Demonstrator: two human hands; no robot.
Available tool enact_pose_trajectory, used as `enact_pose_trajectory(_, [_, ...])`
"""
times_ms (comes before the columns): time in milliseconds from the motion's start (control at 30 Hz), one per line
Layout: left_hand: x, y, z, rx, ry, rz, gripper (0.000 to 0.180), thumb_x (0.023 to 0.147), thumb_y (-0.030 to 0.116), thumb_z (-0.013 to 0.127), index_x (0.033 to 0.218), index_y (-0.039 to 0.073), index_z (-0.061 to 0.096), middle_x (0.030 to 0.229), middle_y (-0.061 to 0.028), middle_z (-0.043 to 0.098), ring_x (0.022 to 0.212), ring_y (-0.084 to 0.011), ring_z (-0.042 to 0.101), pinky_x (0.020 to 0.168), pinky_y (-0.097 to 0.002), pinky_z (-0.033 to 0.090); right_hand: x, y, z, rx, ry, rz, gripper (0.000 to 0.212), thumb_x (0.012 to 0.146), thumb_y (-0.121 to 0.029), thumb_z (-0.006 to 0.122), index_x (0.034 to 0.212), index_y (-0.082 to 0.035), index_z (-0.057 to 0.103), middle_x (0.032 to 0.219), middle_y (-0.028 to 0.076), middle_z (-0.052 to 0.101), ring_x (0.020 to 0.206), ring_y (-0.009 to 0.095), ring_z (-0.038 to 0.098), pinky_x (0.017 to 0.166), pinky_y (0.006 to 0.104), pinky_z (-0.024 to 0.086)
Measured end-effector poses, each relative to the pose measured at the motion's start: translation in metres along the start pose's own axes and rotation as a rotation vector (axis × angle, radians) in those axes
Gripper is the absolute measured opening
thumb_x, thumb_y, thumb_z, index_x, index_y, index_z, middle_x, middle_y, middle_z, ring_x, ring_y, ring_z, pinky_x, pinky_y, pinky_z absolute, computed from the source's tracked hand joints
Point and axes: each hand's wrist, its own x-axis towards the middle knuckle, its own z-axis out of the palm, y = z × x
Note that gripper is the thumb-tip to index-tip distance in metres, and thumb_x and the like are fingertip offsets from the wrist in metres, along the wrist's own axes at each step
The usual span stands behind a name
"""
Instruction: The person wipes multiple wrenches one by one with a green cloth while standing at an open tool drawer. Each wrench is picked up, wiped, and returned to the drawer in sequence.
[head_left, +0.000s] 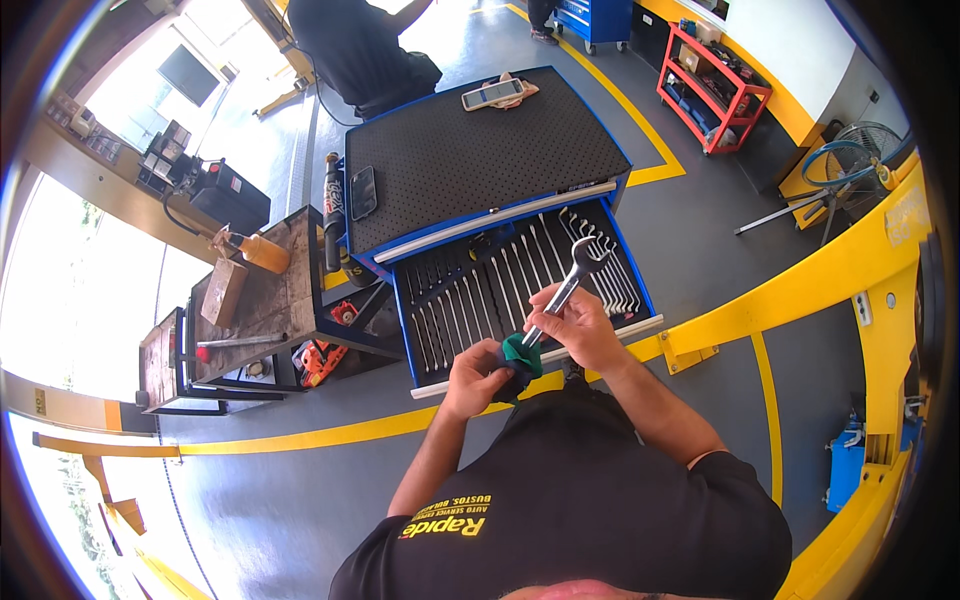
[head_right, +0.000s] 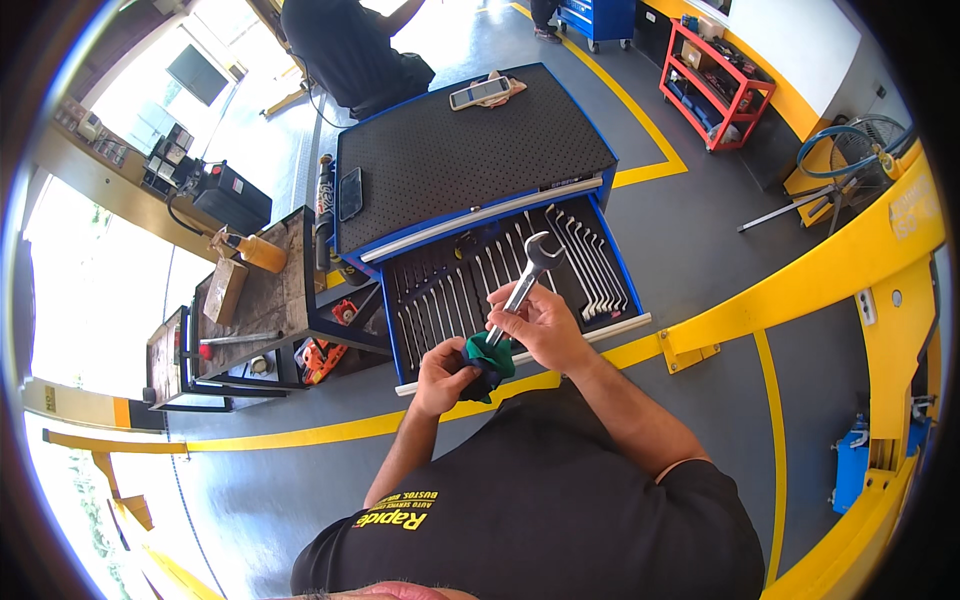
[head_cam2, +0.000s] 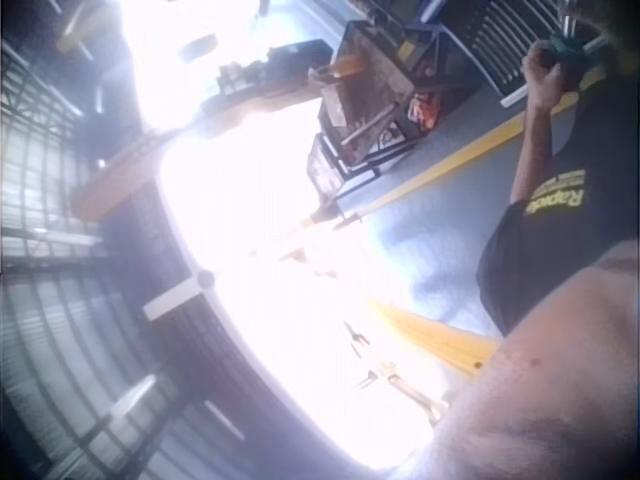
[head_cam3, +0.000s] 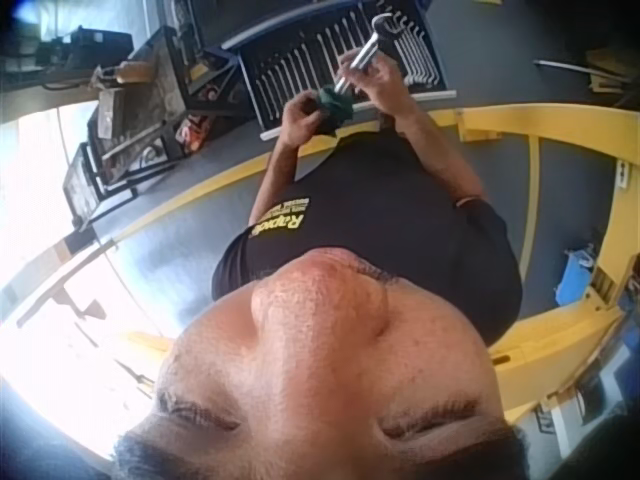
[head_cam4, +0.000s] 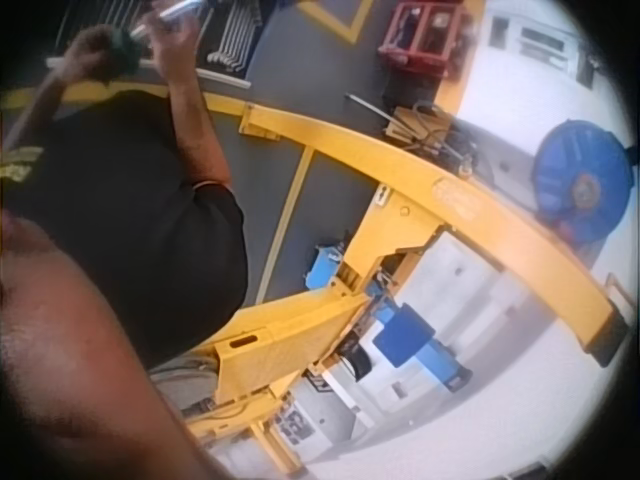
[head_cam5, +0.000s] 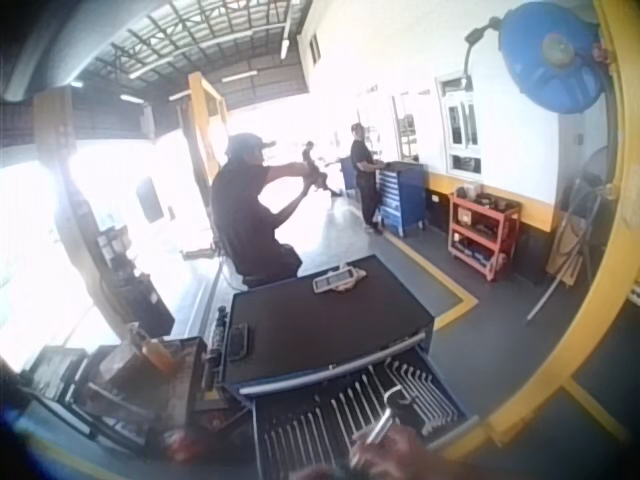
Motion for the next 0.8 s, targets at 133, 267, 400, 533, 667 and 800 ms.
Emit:
enact_pose_trajectory(133, [0.006,-0.009,-0.004,-0.278,0.218,0.04,0.022,0.09,-0.007,0.059,0.11,0.002,0.062,0.101,-0.0059,0.07,0.092,-0.0155,0.069,0.085,-0.0302,0.056,0.0,0.007,-0.005,0.008,-0.045,-0.1,0.009,0.097,-0.001,0.062,0.103,-0.006,0.059,0.1,0.008,0.063,0.094,0.015,0.067,0.079,0.0277,0.056])
enact_pose_trajectory(267, [0.013,-0.02,-0.013,-0.461,0.367,0.04,0.021,0.094,-0.002,0.057,0.114,0.001,0.061,0.107,-0.01,0.07,0.096,-0.0196,0.07,0.088,-0.0348,0.058,-0.011,0.007,0.011,-0.111,-0.063,-0.152,0.012,0.098,0.0,0.058,0.109,-0.005,0.057,0.108,0.011,0.061,0.097,0.013,0.063,0.082,0.028,0.056])
enact_pose_trajectory(400, [0.012,-0.015,-0.012,-0.221,0.346,0.046,0.024,0.092,-0.004,0.059,0.115,0.0,0.06,0.106,-0.0093,0.07,0.098,-0.0183,0.069,0.089,-0.0338,0.057,-0.014,0.012,0.011,-0.171,-0.063,-0.163,0.017,0.099,-0.001,0.056,0.116,-0.004,0.053,0.11,0.011,0.061,0.1,0.015,0.064,0.088,0.0287,0.055])
enact_pose_trajectory(533, [0.004,0.003,-0.008,0.414,0.199,0.032,0.024,0.085,-0.002,0.066,0.109,0.0,0.06,0.097,-0.0095,0.068,0.088,-0.0173,0.068,0.078,-0.031,0.054,-0.014,0.002,0.008,-0.102,0.041,-0.059,0.027,0.099,-0.002,0.055,0.125,0.002,0.047,0.111,0.012,0.061,0.104,0.016,0.064,0.087,0.0303,0.054])
enact_pose_trajectory(667, [0.006,0.021,0.009,0.895,0.054,0.299,0.029,0.073,-0.004,0.064,0.102,-0.003,0.059,0.09,-0.0174,0.06,0.082,-0.0364,0.064,0.072,-0.0408,0.051,-0.013,-0.002,0.005,-0.409,-0.058,-0.077,0.027,0.098,-0.001,0.056,0.124,0.001,0.049,0.108,0.011,0.063,0.104,0.017,0.065,0.089,0.0302,0.055])
enact_pose_trajectory(800, [0.003,0.011,0.009,0.912,0.007,0.337,0.029,0.073,-0.003,0.061,0.101,-0.004,0.059,0.094,-0.0199,0.061,0.084,-0.0415,0.062,0.073,-0.0429,0.051,-0.014,-0.002,0.01,-0.499,-0.122,-0.098,0.018,0.096,-0.003,0.06,0.114,0.001,0.058,0.103,0.012,0.067,0.097,0.018,0.068,0.083,0.0303,0.055])
